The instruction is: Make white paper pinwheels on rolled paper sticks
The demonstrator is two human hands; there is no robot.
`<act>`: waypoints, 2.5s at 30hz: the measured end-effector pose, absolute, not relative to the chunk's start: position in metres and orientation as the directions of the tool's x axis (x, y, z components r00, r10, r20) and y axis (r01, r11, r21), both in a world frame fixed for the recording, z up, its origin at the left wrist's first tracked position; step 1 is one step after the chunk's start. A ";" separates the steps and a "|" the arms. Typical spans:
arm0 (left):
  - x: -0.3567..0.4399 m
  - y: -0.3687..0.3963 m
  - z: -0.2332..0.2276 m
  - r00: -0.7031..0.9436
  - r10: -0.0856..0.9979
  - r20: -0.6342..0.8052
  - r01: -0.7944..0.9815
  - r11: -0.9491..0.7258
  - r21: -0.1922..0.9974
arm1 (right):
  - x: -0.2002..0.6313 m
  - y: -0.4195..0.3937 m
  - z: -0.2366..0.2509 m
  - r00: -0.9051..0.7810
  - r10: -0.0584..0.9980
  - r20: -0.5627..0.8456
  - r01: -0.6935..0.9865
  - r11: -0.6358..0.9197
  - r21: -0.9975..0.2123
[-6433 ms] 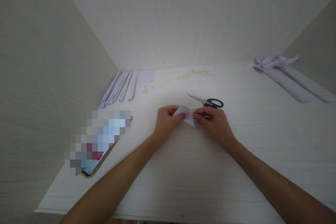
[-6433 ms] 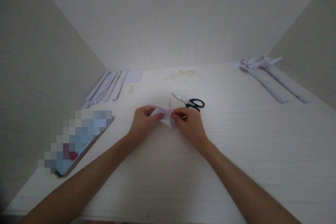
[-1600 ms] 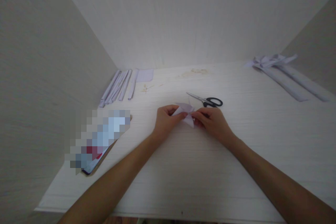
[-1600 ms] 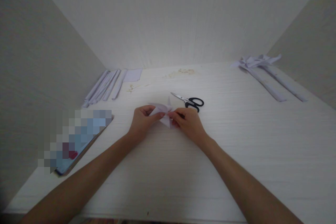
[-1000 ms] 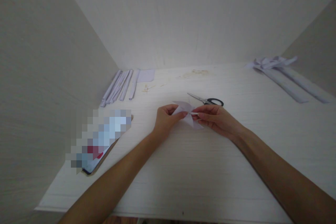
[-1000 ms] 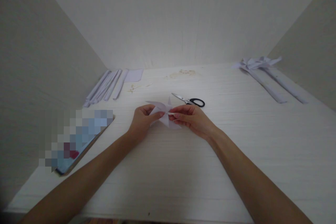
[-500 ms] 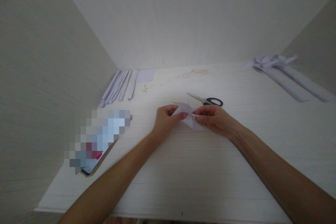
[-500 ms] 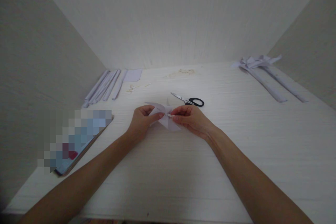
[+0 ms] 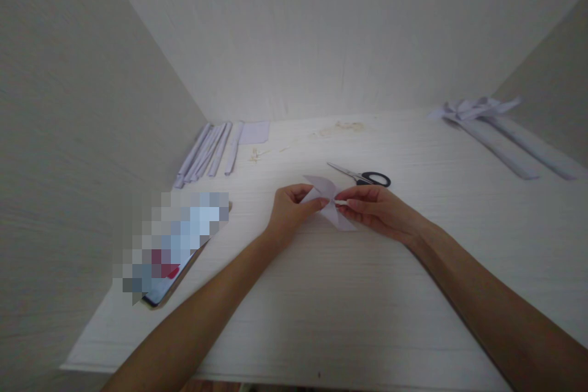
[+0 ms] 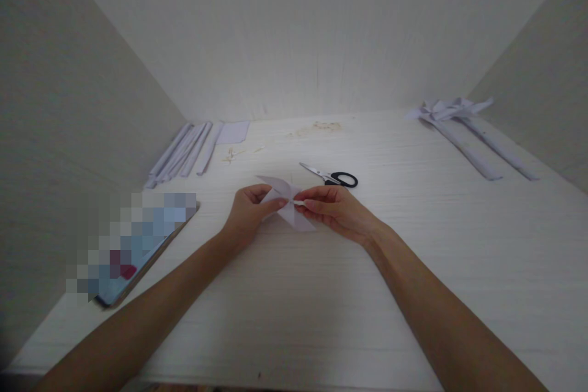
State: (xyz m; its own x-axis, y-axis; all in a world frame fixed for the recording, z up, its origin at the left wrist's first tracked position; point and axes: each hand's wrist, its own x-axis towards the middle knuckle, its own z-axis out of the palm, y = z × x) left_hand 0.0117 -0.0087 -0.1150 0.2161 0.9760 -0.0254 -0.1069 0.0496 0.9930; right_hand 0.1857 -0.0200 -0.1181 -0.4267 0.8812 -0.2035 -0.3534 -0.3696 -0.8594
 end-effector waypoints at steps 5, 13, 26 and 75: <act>0.012 -0.010 -0.113 0.221 0.974 -0.046 -0.049 0.058 0.997 | 0.186 -0.020 -0.120 -0.437 0.867 -0.241 -0.325 -0.401 -0.856; 0.012 -0.008 -0.115 0.203 0.978 -0.051 -0.091 0.071 0.993 | 0.182 -0.020 -0.120 -0.390 0.886 -0.252 -0.354 -0.397 -0.847; 0.012 -0.007 -0.116 0.204 0.979 -0.021 -0.173 0.057 0.983 | 0.180 -0.021 -0.118 -0.413 0.892 -0.185 -0.406 -0.362 -0.839; 0.015 -0.008 -0.116 0.139 0.990 -0.030 -0.085 0.042 0.996 | 0.165 -0.036 -0.114 -0.150 0.821 0.551 0.719 0.473 -0.509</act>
State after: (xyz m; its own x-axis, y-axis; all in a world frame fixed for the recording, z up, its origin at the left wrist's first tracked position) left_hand 0.0154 -0.0078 -0.1155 0.1386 0.9899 -0.0296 -0.0851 0.0416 0.9955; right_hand 0.1645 -0.0356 -0.1142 -0.1502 0.8209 0.5510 0.7194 0.4730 -0.5086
